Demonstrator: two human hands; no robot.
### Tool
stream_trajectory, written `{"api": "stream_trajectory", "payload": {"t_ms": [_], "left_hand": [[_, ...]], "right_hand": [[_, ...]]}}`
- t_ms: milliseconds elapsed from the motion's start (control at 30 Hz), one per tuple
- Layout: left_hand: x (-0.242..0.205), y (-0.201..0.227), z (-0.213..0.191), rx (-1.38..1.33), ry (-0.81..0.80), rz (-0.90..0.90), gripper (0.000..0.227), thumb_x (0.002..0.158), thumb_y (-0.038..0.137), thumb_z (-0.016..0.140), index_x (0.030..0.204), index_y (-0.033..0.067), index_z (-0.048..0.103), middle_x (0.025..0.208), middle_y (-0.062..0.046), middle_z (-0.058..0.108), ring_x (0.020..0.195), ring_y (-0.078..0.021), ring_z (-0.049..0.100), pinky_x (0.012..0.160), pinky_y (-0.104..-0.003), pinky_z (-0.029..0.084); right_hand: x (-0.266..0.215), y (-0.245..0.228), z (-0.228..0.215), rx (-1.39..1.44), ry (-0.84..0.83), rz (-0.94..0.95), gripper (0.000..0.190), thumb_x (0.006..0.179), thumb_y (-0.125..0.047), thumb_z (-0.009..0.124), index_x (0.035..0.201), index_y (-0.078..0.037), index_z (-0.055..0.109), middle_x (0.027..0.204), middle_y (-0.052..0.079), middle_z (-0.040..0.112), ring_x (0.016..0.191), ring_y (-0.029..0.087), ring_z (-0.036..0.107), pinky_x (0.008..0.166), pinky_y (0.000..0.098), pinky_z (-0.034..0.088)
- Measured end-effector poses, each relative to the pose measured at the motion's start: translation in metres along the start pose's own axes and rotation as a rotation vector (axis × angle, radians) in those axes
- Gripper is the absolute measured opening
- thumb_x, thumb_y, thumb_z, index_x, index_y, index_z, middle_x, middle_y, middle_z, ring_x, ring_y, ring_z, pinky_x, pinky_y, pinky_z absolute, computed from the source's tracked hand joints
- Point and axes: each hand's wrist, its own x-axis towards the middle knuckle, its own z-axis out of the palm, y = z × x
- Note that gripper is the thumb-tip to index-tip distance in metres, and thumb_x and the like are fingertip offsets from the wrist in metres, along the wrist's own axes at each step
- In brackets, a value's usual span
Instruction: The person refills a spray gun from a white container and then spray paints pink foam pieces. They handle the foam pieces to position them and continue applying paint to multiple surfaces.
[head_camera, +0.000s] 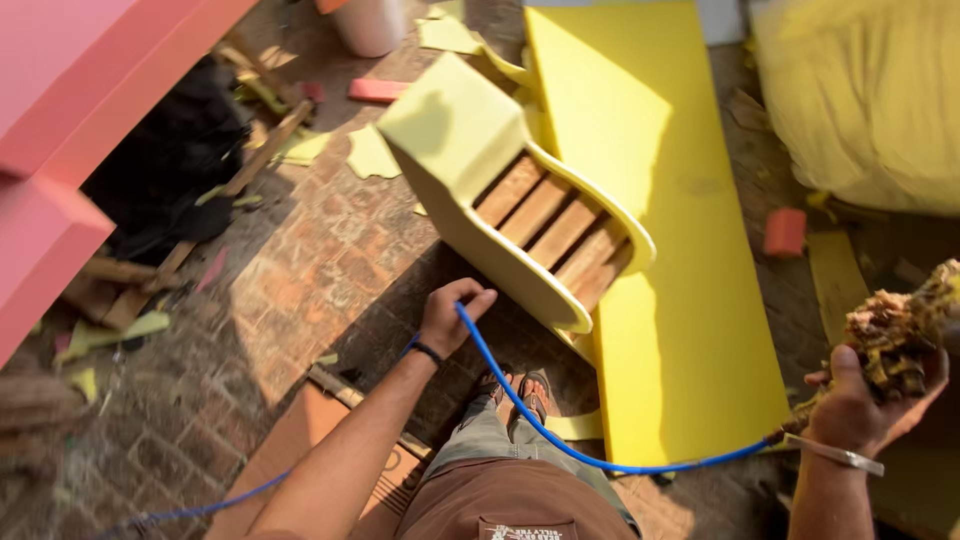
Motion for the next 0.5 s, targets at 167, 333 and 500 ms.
{"api": "stream_trajectory", "payload": {"t_ms": [167, 333, 500], "left_hand": [[0.014, -0.015, -0.012, 0.363, -0.093, 0.184, 0.023, 0.082, 0.028, 0.083, 0.091, 0.0083, 0.075, 0.091, -0.009, 0.073, 0.083, -0.0247, 0.071, 0.074, -0.036, 0.056], [0.02, -0.072, 0.005, 0.665, -0.326, 0.132, 0.022, 0.088, 0.035, 0.074, 0.097, 0.0157, 0.077, 0.095, -0.008, 0.075, 0.087, -0.0265, 0.071, 0.077, -0.04, 0.057], [0.028, -0.103, 0.073, 1.024, -0.609, -0.137, 0.05, 0.093, 0.062, 0.061, 0.095, 0.0164, 0.081, 0.1, -0.011, 0.075, 0.095, -0.0321, 0.068, 0.083, -0.044, 0.052]], "right_hand": [[-0.071, -0.034, -0.07, -0.084, 0.445, 0.159, 0.067, 0.105, 0.012, 0.067, 0.161, -0.008, 0.035, 0.139, 0.013, 0.061, 0.105, 0.018, 0.067, 0.064, 0.0279, 0.06], [-0.159, -0.064, -0.13, -0.161, 0.806, 0.273, 0.071, 0.101, 0.011, 0.069, 0.162, -0.008, 0.037, 0.134, 0.006, 0.059, 0.106, 0.012, 0.062, 0.062, 0.0253, 0.057], [-0.246, -0.087, -0.204, -0.262, 1.032, 0.294, 0.066, 0.102, 0.01, 0.064, 0.16, -0.008, 0.038, 0.131, 0.006, 0.061, 0.104, 0.014, 0.064, 0.063, 0.0258, 0.058]]}}
